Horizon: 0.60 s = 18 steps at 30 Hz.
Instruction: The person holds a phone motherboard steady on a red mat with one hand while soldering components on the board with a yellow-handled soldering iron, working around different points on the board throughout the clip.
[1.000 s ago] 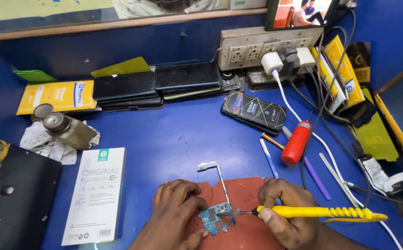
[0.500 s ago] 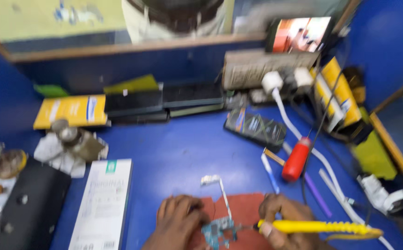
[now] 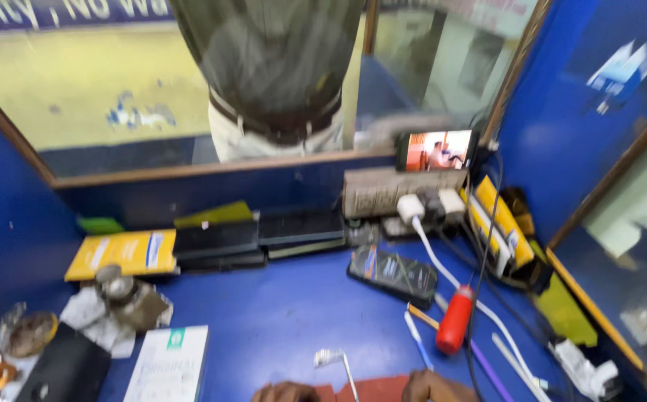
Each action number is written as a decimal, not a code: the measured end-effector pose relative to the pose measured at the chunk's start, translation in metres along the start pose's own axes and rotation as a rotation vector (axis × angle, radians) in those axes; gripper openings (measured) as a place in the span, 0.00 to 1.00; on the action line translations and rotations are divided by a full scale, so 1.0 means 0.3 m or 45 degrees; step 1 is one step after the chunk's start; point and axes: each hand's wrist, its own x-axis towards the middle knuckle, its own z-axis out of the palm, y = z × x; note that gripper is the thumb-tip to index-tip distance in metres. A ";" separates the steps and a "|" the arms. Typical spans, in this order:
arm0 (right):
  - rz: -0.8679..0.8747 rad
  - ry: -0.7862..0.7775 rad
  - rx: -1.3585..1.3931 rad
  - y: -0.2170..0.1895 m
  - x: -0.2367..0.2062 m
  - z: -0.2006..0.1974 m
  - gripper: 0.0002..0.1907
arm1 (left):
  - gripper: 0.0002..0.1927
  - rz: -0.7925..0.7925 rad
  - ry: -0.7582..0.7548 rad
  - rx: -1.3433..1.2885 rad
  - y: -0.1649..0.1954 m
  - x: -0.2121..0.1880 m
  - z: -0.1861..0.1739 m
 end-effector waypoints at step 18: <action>0.163 0.039 -0.111 -0.293 0.102 0.068 0.05 | 0.21 -0.197 -0.963 -0.384 0.222 0.288 -0.426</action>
